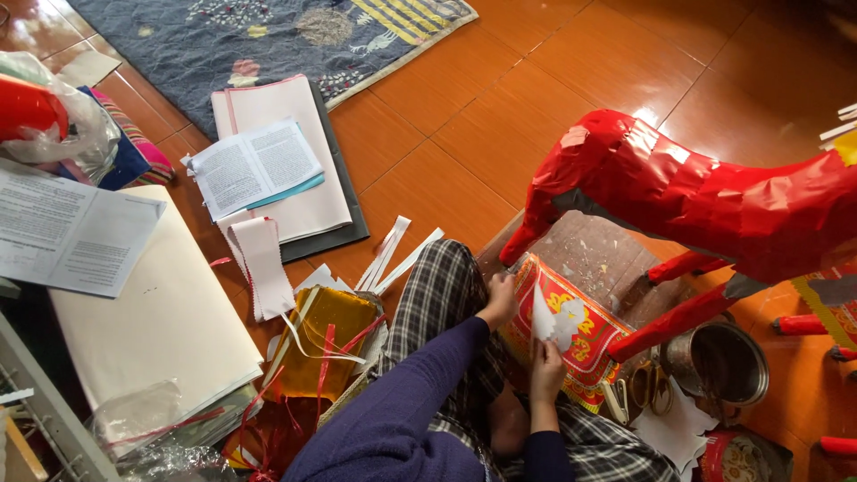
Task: Assembling and decorating traditional paper horses using glue and paper strips.
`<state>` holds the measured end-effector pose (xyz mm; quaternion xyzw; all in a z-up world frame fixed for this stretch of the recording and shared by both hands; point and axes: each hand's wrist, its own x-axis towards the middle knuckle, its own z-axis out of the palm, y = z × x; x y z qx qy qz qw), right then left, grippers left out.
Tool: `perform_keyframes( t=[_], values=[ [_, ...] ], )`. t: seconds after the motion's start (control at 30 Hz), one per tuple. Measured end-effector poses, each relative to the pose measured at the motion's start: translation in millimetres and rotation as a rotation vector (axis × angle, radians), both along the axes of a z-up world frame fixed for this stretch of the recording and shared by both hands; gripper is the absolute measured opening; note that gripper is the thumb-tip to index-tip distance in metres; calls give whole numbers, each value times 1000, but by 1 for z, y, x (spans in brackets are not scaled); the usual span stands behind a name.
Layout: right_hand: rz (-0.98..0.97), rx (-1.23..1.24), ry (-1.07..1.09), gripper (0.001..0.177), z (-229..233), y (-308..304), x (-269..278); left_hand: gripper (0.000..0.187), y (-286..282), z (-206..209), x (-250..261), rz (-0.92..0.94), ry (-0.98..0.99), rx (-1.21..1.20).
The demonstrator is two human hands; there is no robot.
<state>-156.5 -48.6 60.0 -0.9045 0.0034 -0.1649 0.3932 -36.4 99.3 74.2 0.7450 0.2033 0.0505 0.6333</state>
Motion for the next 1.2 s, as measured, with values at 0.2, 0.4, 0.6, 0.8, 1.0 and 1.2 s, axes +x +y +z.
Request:
perform_keyframes(
  t=[0.2, 0.4, 0.6, 0.8, 1.0, 1.2],
  values=[
    [-224, 64, -218, 9, 49, -8, 8, 17, -20, -65, -11, -408, -483, 659],
    [-60, 48, -335, 11, 104, 32, -27, 37, 19, -31, -9, -757, -685, 366],
    [424, 36, -157, 17, 128, 117, -74, 54, 113, 224, -59, -683, 141, -454],
    [715, 260, -45, 18, 160, 128, -71, 43, 145, 130, -67, -670, 84, -332],
    [222, 334, 264, 24, 98, 9, -22, 27, 120, 187, -77, -503, 169, -375],
    [-388, -135, 482, 20, -65, -113, -3, 25, 161, 122, -60, -475, 180, -699]
  ],
)
